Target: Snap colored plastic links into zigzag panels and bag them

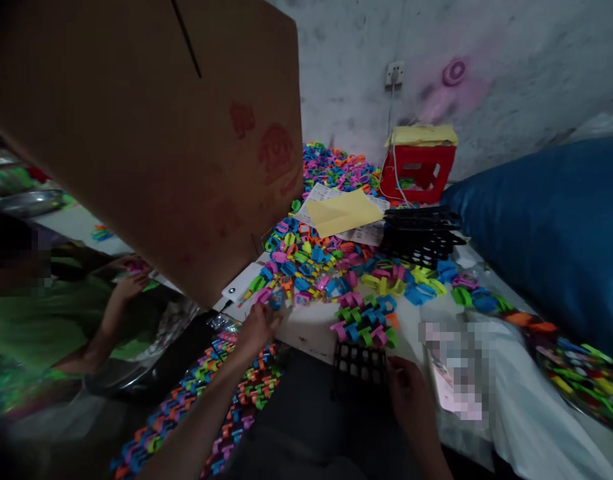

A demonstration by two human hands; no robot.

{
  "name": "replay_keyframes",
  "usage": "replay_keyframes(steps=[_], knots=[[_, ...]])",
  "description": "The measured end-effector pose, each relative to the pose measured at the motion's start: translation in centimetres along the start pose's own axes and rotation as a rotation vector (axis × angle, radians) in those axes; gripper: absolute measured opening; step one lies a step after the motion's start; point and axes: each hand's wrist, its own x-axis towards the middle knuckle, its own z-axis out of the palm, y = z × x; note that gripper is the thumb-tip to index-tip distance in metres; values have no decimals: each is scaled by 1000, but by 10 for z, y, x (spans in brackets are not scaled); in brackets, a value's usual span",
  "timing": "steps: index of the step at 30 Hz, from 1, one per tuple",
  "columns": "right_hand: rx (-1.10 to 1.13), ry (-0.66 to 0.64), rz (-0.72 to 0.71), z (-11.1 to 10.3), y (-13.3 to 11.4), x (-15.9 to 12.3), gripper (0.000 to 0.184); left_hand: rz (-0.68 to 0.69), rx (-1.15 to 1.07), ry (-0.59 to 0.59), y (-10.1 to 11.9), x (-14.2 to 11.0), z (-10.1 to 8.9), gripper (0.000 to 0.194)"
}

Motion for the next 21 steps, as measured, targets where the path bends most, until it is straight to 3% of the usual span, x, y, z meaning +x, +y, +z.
replay_keyframes(steps=[4,8,11,16,18,21], knots=[[-148,-94,-214,5,-22,-11,33,-30,37,-271,-13,11,-9,25],[-279,-140,-306,16,-36,-17,37,12,-54,-356,-16,17,-8,28],[-312,-112,-295,20,-38,-20,40,82,-327,-433,-12,2,-4,36],[-338,-254,-388,17,-39,-28,60,87,-892,-706,24,-47,25,49],[-365,-314,-433,15,-39,-31,65,73,-998,-720,42,-57,41,50],[-388,-337,-439,12,-37,-34,62,117,-1010,-618,61,-58,64,45]])
